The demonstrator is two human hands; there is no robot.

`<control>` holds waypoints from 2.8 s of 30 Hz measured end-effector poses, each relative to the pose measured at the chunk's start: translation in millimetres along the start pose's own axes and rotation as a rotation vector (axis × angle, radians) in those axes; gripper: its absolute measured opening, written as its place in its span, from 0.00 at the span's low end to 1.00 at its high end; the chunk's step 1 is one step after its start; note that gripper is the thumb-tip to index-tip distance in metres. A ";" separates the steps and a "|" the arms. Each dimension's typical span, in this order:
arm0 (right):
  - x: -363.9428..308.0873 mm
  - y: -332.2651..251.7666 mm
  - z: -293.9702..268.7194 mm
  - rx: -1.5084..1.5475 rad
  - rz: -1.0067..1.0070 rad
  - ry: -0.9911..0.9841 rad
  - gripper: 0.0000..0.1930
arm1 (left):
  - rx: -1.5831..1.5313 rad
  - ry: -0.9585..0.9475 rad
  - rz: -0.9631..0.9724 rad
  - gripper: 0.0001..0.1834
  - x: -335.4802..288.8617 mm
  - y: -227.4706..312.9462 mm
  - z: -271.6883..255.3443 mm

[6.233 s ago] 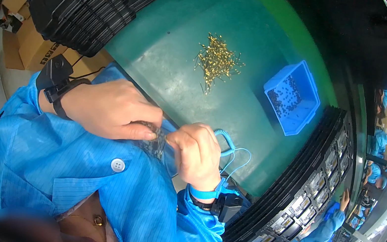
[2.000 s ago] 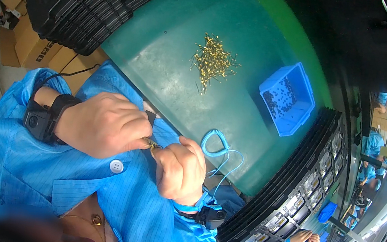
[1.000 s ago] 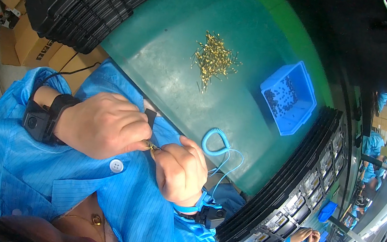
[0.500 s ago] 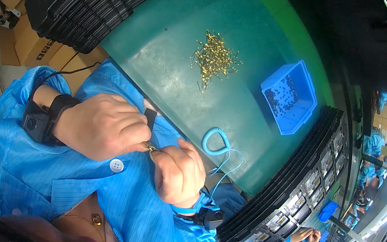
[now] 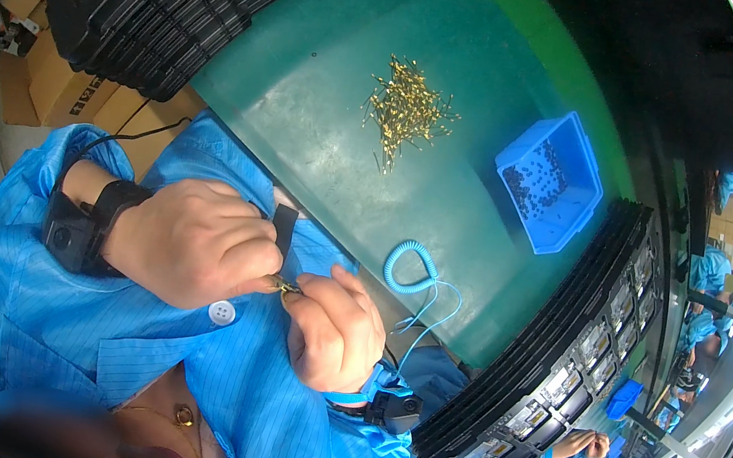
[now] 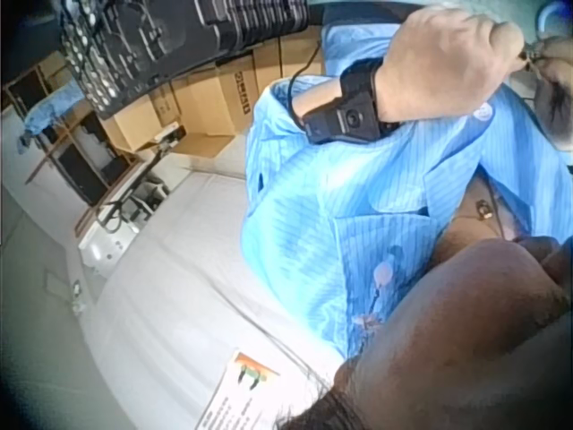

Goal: Assembling small components onto a circuit board and placing it into a protective tray.

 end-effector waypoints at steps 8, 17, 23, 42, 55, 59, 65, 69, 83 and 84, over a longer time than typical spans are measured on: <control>-3.1 -4.2 -0.2 0.018 -0.018 -0.097 0.11 | 0.042 0.045 0.030 0.10 -2.3 4.9 0.6; -9.3 -4.4 -0.5 0.075 -0.027 -0.070 0.10 | -0.013 -0.007 0.031 0.10 -4.7 6.2 3.4; -10.3 -2.6 -0.7 0.071 -0.036 -0.071 0.11 | -0.022 -0.036 0.032 0.09 -3.8 4.5 6.4; -13.0 67.1 8.8 0.762 0.747 0.070 0.11 | -0.348 -0.212 -0.213 0.10 3.0 -46.7 24.2; 16.1 68.0 20.9 0.474 0.434 -0.184 0.03 | -0.361 -0.195 -0.227 0.10 1.5 -46.3 18.3; 20.8 67.6 21.5 0.480 0.307 -0.177 0.04 | -0.380 -0.179 -0.230 0.10 2.2 -46.8 19.5; 12.7 71.8 26.7 0.549 0.316 -0.119 0.03 | -0.402 -0.181 -0.236 0.10 3.5 -45.6 19.9; 4.1 75.1 30.1 0.751 0.451 -0.091 0.02 | -0.372 -0.114 -0.187 0.09 4.1 -40.7 16.4; 4.4 69.1 27.7 0.817 0.455 -0.020 0.01 | -0.403 -0.105 -0.135 0.10 8.5 -38.4 17.4; 4.5 68.8 27.7 0.827 0.473 -0.025 0.02 | -0.386 -0.083 -0.120 0.11 8.7 -37.7 16.7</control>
Point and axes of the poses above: each hand's wrist, its own x-axis towards the middle knuckle, its own z-axis out of the palm, y = z × x, the point moved 6 cm from there along x, towards the middle knuckle, and after that the axes turned 15 degrees about x, right-handed, at the moved point
